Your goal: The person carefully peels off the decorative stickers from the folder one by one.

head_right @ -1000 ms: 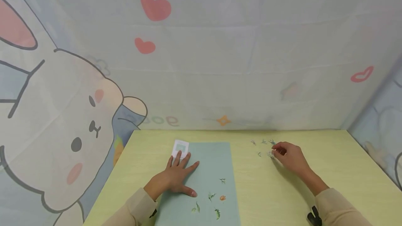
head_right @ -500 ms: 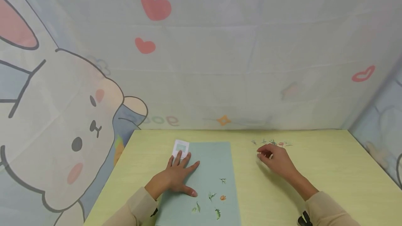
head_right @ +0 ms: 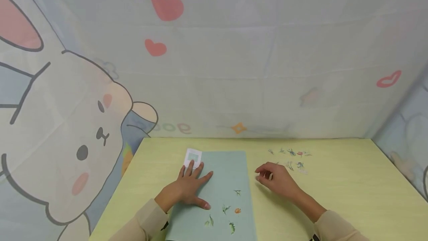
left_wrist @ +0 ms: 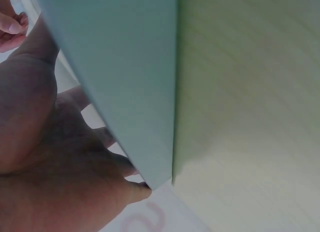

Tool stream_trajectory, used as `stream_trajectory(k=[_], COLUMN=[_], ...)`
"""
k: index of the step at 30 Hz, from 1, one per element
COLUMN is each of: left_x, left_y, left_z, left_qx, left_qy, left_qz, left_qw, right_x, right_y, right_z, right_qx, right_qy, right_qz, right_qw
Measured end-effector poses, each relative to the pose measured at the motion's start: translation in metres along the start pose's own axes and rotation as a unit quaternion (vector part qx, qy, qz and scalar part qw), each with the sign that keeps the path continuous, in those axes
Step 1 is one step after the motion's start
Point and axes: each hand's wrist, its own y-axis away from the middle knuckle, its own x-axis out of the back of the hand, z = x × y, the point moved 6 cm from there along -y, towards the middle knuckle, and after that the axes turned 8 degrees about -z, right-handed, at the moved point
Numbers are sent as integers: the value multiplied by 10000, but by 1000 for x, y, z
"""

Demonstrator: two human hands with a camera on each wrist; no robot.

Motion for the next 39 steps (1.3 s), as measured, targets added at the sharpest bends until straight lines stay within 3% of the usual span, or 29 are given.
stream_trajectory(k=[17, 31, 39], left_x=[-2, -3, -1], left_y=[-2, -2, -1], left_z=[0, -1, -1], left_qx=[-24, -6, -5], left_qy=[44, 26, 59], left_qz=[41, -16, -31], left_qw=[10000, 10000, 10000], right_x=[-29, -51, -55], right_y=[-7, -11, -12], right_z=[-23, -32, -40], right_qx=[635, 636, 661], right_qy=[-108, 79, 737], right_qz=[-327, -756, -1000], right_qw=[9974, 9951, 9901])
